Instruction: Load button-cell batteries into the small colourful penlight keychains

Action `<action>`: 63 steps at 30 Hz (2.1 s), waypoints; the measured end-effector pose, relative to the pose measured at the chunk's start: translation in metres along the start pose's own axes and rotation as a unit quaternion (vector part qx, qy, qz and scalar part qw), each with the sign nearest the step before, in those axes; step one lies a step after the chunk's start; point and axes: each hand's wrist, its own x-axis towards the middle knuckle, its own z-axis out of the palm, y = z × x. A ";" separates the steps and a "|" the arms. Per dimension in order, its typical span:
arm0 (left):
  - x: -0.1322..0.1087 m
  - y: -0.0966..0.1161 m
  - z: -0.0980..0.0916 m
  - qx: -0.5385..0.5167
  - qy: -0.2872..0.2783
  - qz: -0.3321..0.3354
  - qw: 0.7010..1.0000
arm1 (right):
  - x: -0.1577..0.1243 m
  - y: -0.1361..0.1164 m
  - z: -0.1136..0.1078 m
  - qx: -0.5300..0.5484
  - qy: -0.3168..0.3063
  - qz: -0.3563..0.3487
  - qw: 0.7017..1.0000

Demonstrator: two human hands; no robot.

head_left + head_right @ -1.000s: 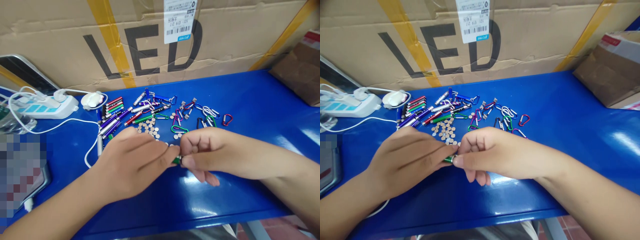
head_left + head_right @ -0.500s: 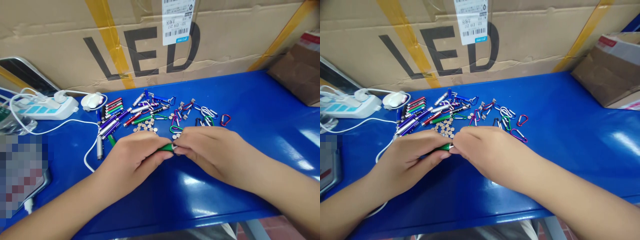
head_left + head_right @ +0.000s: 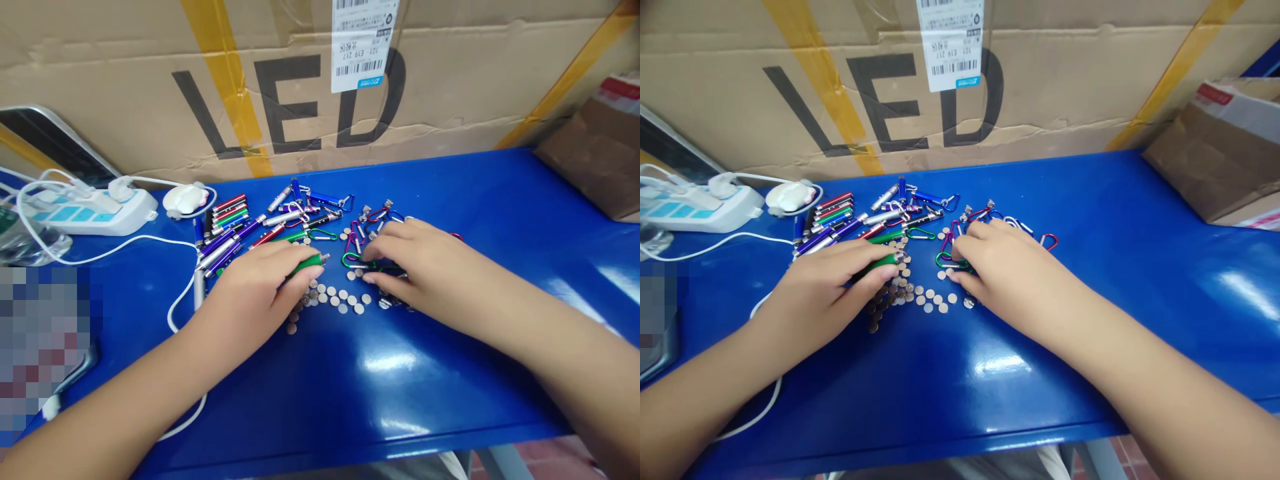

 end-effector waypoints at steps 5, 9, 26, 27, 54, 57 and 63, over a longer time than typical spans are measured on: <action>-0.002 -0.001 0.004 -0.004 0.007 0.016 1.000 | 0.003 0.002 0.011 -0.035 -0.014 0.016 0.999; -0.003 -0.001 0.008 -0.016 0.009 0.023 1.000 | 0.006 0.001 0.011 -0.038 -0.018 0.016 0.999; 0.000 0.017 -0.005 -0.120 -0.067 -0.094 0.986 | -0.001 -0.036 0.001 -0.037 0.059 -0.107 0.992; -0.001 0.017 -0.004 -0.115 -0.068 -0.092 0.987 | -0.001 -0.036 0.004 -0.059 0.051 -0.117 0.990; -0.002 0.017 -0.010 -0.054 -0.041 -0.042 0.997 | 0.000 -0.050 0.001 -0.111 -0.071 -0.005 0.991; -0.001 0.015 -0.015 -0.047 -0.033 -0.034 0.998 | 0.000 -0.050 -0.003 -0.085 -0.085 0.038 0.992; -0.002 0.022 -0.008 -0.070 -0.096 0.005 0.993 | 0.000 -0.048 -0.006 -0.018 -0.075 0.100 0.992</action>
